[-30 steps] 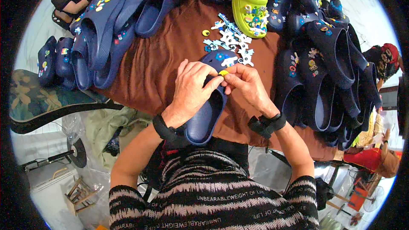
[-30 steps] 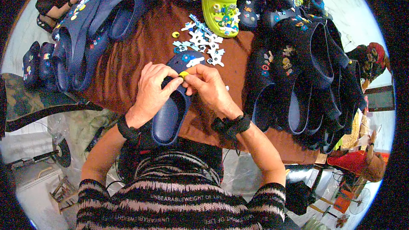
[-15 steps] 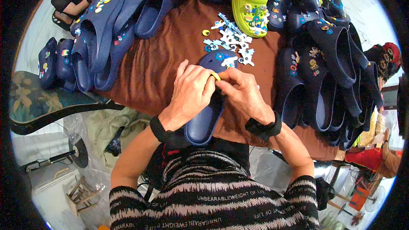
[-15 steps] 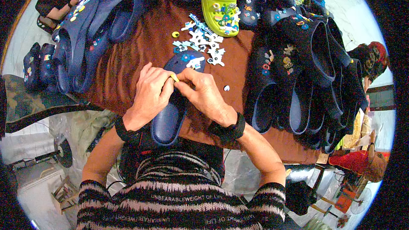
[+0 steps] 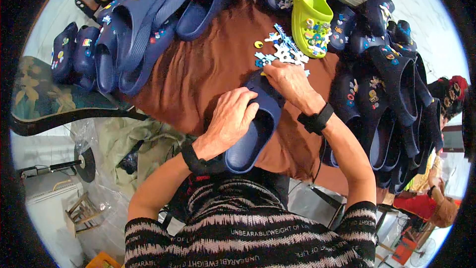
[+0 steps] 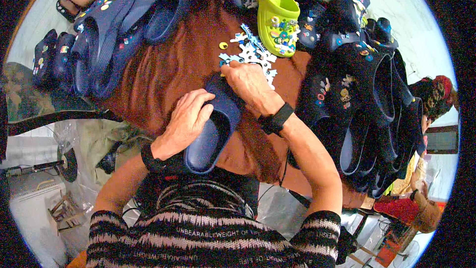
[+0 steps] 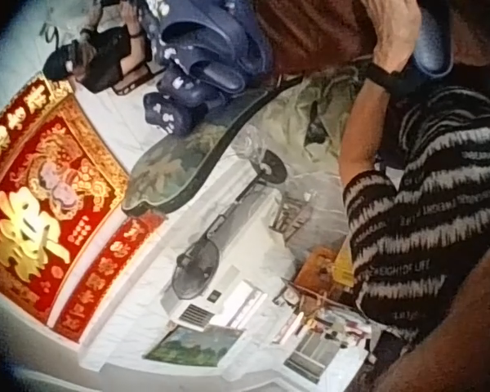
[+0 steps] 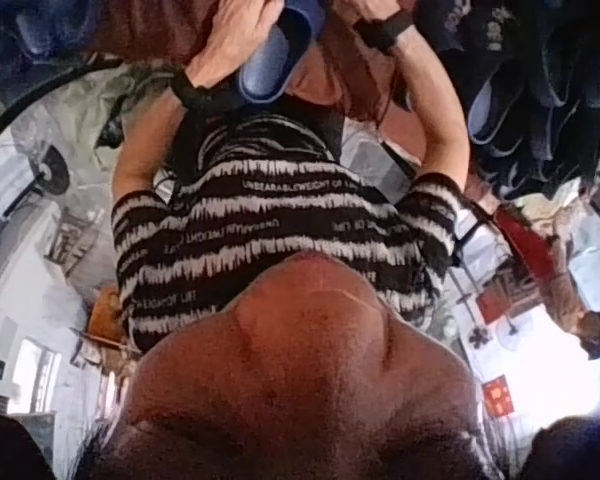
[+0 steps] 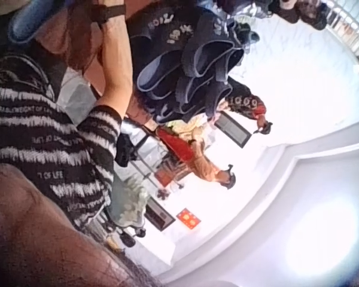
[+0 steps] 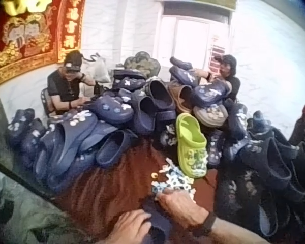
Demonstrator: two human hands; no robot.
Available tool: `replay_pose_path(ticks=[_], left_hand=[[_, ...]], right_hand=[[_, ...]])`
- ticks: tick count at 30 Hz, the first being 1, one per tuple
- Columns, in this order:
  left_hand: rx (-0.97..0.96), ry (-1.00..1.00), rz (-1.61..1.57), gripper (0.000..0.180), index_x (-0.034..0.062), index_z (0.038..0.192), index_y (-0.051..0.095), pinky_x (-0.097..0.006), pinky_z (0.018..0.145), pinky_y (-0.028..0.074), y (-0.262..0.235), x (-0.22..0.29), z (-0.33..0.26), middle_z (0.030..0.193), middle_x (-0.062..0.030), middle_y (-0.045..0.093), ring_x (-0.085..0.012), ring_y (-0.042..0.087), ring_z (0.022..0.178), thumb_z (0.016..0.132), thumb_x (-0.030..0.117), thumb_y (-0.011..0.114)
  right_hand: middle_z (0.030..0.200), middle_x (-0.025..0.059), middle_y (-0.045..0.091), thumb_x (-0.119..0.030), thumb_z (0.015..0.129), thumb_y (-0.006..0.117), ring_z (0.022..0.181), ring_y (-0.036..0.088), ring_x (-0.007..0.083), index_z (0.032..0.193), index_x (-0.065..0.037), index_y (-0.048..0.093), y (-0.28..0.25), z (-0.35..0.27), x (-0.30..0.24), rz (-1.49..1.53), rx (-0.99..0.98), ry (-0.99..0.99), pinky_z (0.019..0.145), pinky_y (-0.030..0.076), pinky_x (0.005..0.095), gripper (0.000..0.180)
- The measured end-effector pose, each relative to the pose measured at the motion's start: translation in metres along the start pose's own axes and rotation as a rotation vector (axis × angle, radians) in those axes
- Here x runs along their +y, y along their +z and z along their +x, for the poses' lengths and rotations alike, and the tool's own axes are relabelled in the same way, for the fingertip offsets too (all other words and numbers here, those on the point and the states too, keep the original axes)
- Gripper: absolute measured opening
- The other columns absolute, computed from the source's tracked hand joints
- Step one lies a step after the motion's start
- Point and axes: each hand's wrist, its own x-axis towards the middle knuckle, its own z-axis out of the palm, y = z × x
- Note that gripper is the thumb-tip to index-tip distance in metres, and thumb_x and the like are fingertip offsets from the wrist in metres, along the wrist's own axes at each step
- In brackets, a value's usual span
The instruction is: Attaching decorative charms to the holes of rubber clogs.
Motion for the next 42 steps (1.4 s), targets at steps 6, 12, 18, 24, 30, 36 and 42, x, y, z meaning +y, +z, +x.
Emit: replay_pose_path(ticks=[6,12,18,24,30,36,42], left_hand=[[-0.034,0.004,0.003,0.032,0.0021,0.121,0.058,-0.045,0.101,0.039,-0.005,-0.001,-0.002,0.122,-0.0177,0.056,-0.0363,0.052,0.118,0.099,0.025,0.052],[-0.035,0.017,0.008,0.032,0.0025,0.12,0.058,-0.045,0.101,0.039,-0.003,-0.002,-0.001,0.122,-0.0174,0.056,-0.0361,0.051,0.118,0.099,0.026,0.051],[-0.045,0.007,0.011,0.031,0.0025,0.12,0.058,-0.045,0.101,0.039,0.002,-0.004,0.0,0.122,-0.0174,0.056,-0.036,0.051,0.118,0.099,0.025,0.052],[-0.052,0.027,0.025,0.029,0.0029,0.119,0.057,-0.046,0.101,0.039,0.0,-0.005,0.001,0.122,-0.0166,0.056,-0.0356,0.051,0.118,0.098,0.023,0.054],[-0.033,0.028,0.031,0.03,0.003,0.119,0.057,-0.046,0.1,0.039,-0.002,-0.006,-0.001,0.121,-0.0164,0.056,-0.036,0.052,0.117,0.098,0.025,0.054],[-0.031,0.045,0.033,0.036,0.003,0.12,0.057,-0.046,0.1,0.039,-0.002,-0.01,0.0,0.121,-0.0168,0.056,-0.0369,0.052,0.116,0.101,0.032,0.05],[-0.05,0.04,0.057,0.036,0.0036,0.119,0.057,-0.046,0.101,0.038,0.0,-0.01,0.0,0.122,-0.0171,0.057,-0.0369,0.052,0.117,0.101,0.034,0.048]], right_hand=[[0.084,0.0116,0.063,-0.011,0.081,0.06,0.077,0.068,0.0314,0.087,-0.006,0.063,-0.001,0.006,-0.004,-0.164,-0.094,-0.232,0.066,0.057,0.0405,0.009],[0.085,0.0113,0.064,-0.012,0.082,0.059,0.078,0.068,0.0301,0.086,-0.006,0.063,-0.008,0.009,-0.001,-0.181,-0.158,-0.345,0.066,0.057,0.0396,0.009],[0.085,0.0104,0.062,-0.01,0.079,0.061,0.077,0.068,0.0295,0.082,-0.006,0.062,-0.005,0.015,-0.001,-0.216,-0.252,-0.372,0.065,0.055,0.0405,0.004],[0.083,0.014,0.069,-0.012,0.083,0.059,0.08,0.07,0.0342,0.085,-0.006,0.068,0.018,0.04,0.01,-0.099,-0.193,-0.368,0.069,0.057,0.0447,0.012],[0.086,0.0152,0.069,-0.013,0.089,0.066,0.082,0.067,0.0318,0.094,-0.002,0.066,0.004,0.037,0.042,0.444,-0.336,-0.029,0.073,0.052,0.0403,0.012],[0.082,0.0139,0.067,-0.008,0.085,0.068,0.076,0.067,0.0287,0.094,-0.001,0.066,0.007,0.029,0.041,0.402,-0.226,-0.031,0.071,0.052,0.0381,0.012],[0.088,0.0174,0.068,-0.016,0.085,0.069,0.084,0.065,0.0383,0.089,-0.003,0.066,0.004,0.022,0.038,0.39,-0.167,-0.081,0.074,0.052,0.046,0.014]])
